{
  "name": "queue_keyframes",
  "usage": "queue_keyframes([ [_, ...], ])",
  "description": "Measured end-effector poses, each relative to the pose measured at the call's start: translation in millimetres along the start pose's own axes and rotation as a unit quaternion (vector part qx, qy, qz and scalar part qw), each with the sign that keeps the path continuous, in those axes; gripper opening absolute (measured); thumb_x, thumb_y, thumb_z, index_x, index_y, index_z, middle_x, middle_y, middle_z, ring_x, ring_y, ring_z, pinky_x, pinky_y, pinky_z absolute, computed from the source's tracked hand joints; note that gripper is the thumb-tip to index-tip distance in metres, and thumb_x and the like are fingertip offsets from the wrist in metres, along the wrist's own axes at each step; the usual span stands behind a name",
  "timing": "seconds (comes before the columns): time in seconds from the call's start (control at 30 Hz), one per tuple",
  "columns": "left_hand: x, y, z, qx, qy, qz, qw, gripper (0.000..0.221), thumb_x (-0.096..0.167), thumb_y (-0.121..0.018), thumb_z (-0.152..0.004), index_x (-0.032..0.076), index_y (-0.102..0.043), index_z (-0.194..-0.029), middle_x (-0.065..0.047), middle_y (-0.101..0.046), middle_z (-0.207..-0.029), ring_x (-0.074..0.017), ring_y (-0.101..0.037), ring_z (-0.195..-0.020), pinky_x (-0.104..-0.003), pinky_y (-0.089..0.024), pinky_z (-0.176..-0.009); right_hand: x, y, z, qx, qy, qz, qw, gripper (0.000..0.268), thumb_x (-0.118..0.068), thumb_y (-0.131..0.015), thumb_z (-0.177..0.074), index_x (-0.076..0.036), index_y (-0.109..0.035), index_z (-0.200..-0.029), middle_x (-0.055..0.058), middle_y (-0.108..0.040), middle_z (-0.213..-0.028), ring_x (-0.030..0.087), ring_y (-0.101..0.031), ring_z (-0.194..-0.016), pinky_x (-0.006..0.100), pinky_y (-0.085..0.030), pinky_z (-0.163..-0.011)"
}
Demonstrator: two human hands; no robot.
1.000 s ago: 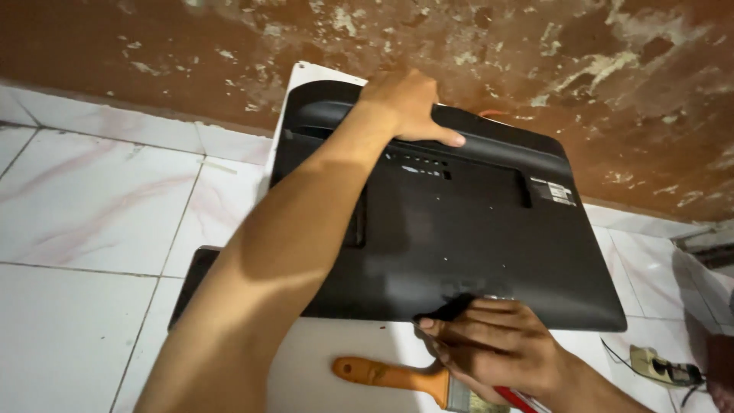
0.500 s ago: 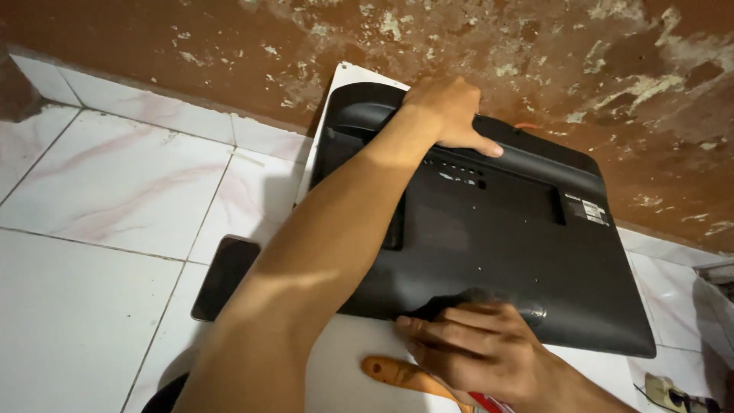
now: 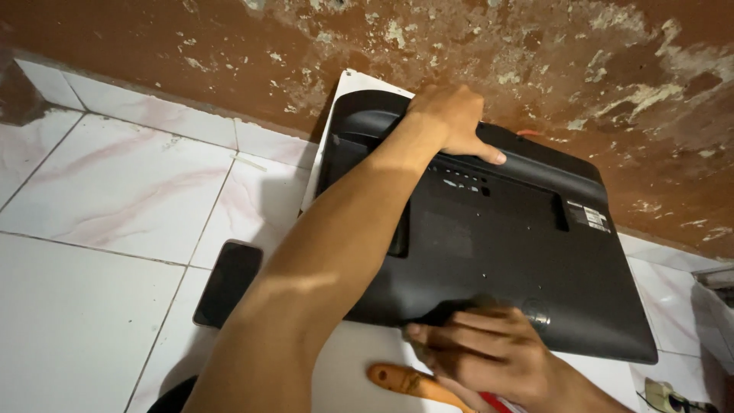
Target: The person holds the back of a television steady on a white board and brushes dust off the black rear panel with a bristle brush, working around the vents and ports. They then pick up a red-handled screwdriver and unscrew screws from the rear panel, removing screws by hand.
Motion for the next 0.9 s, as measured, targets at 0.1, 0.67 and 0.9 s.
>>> queue_keyframes([
  [0.1,-0.5,1.3,0.3,0.010,0.000,-0.008,1.000,0.083,0.091,-0.073,-0.074,0.008,-0.073,-0.081,-0.005,-0.073,-0.086,-0.0250,-0.071,-0.079,-0.052,-0.057,-0.087,2.1,-10.1,-1.3,-0.020,-0.003,0.013,1.000,0.014,-0.006,-0.081,-0.081,-0.011,-0.069,-0.076,0.013,-0.079,-0.110,0.008,-0.075,-0.069,0.019,-0.055,-0.051],
  [0.67,-3.2,1.3,-0.7,0.032,-0.006,0.004,0.999,0.081,0.088,-0.077,-0.069,0.009,-0.078,-0.085,-0.005,-0.075,-0.089,-0.0274,-0.071,-0.082,-0.050,-0.056,-0.084,-6.7,-7.8,-1.7,-0.009,-0.014,0.025,1.000,0.014,-0.007,-0.083,-0.074,-0.008,-0.069,-0.075,0.017,-0.078,-0.104,0.016,-0.073,-0.069,0.025,-0.061,-0.057],
  [0.9,-3.6,0.6,-1.6,0.022,-0.007,0.010,1.000,0.079,0.087,-0.077,-0.070,0.010,-0.077,-0.083,-0.005,-0.075,-0.085,-0.0258,-0.072,-0.077,-0.049,-0.057,-0.083,-6.6,14.9,11.9,0.037,-0.055,0.087,0.994,0.015,-0.005,-0.080,-0.070,-0.009,-0.067,-0.066,0.005,-0.079,-0.082,0.011,-0.077,-0.064,0.021,-0.064,-0.058],
])
Point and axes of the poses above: each hand's wrist, its own z-axis away from the middle knuckle, its own y-axis out of the back of the hand, x = y × z, the point moved 5 cm from there along -z, towards the middle knuckle
